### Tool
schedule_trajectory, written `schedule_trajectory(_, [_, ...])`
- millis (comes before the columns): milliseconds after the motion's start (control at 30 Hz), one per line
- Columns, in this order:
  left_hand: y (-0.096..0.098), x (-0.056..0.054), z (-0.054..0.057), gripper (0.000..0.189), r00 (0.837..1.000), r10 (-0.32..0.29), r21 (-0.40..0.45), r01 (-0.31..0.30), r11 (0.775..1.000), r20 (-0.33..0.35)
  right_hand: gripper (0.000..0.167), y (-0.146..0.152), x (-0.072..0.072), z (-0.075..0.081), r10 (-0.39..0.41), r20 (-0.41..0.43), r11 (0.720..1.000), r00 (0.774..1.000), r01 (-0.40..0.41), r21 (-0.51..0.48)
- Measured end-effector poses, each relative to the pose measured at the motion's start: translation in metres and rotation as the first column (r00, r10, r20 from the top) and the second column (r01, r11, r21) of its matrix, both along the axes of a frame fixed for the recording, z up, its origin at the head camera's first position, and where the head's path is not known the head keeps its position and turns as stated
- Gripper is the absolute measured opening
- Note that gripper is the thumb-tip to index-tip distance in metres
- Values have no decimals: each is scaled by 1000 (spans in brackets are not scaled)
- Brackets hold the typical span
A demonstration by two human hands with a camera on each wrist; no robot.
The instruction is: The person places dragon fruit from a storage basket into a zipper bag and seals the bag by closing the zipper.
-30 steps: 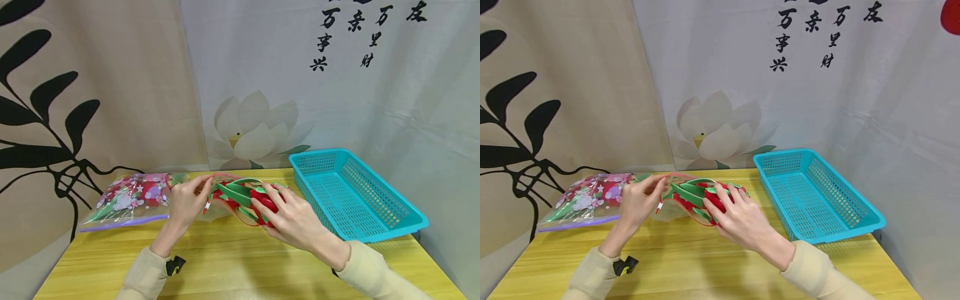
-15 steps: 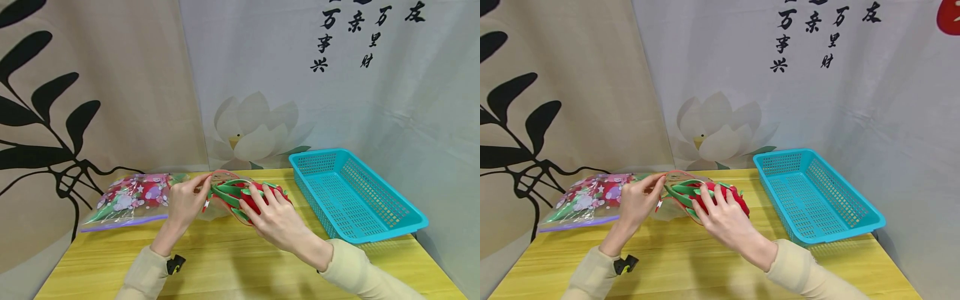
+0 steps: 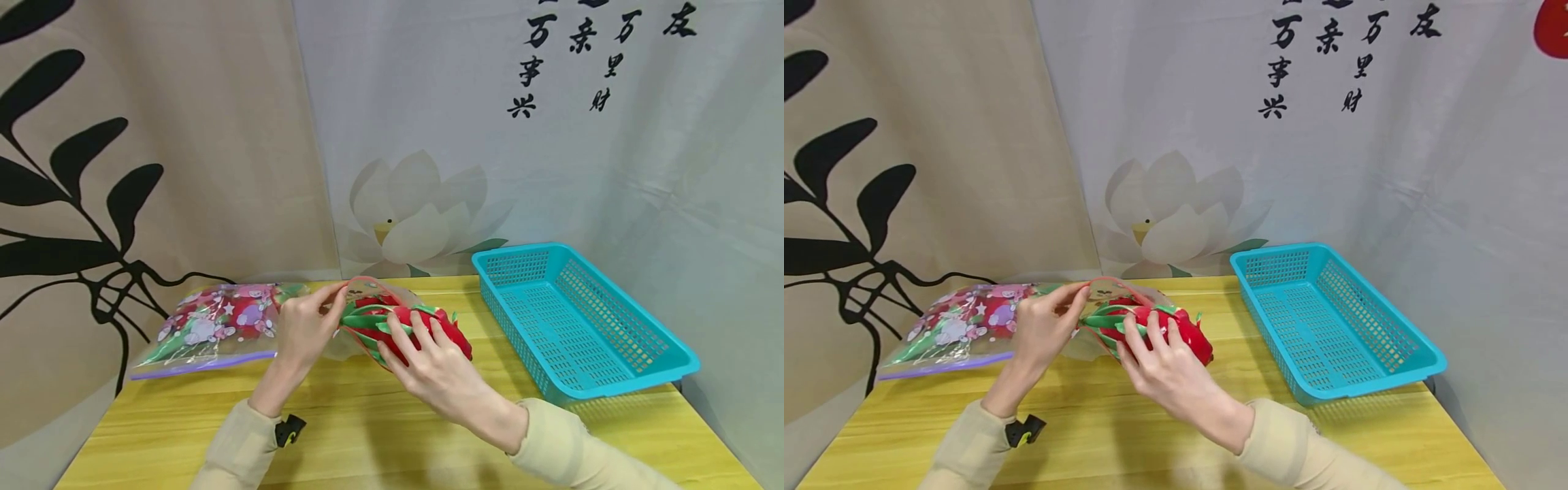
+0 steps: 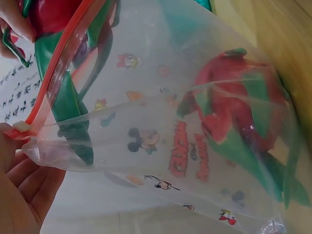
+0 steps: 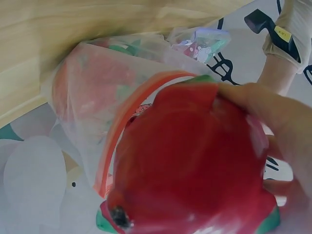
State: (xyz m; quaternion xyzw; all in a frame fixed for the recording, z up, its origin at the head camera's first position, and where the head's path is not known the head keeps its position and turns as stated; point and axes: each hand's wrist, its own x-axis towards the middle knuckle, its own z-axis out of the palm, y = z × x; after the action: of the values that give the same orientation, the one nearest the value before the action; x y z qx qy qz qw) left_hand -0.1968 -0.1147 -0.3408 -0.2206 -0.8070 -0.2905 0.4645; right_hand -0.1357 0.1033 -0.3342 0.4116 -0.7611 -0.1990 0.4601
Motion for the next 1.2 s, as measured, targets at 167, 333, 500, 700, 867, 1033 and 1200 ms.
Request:
schedule_trajectory(167, [0, 0, 0, 11, 999, 9, -7, -9, 1000, 33, 26, -1, 2, 0, 56, -19, 998, 998, -56, -21])
schedule_trajectory(333, [-1, 2, 0, 12, 999, -4, -28, 6, 1000, 50, 30, -6, 3, 2, 89, -35, 995, 995, -91, -38])
schedule_trajectory(500, [-4, 2, -1, 12, 999, -40, -39, 40, 998, 24, 22, -14, 2, 1, 62, 4, 996, 998, -62, -60])
schedule_trajectory(700, [-7, 1, -2, 11, 997, -77, -34, 76, 996, -5, 28, -23, -1, 1, 18, 63, 994, 998, -12, -107])
schedule_trajectory(867, [-6, 2, -1, 11, 996, -92, -41, 91, 995, -7, 29, -28, -4, 3, -19, 79, 990, 997, 29, -137])
schedule_trajectory(1033, [-6, 2, -1, 11, 997, -77, -43, 77, 996, 1, 23, -35, -5, 3, 4, 58, 989, 998, 5, -147])
schedule_trajectory(1200, [-7, 1, -2, 12, 997, -75, -29, 76, 997, 16, 23, -37, -2, 2, 38, 80, 980, 996, -21, -200])
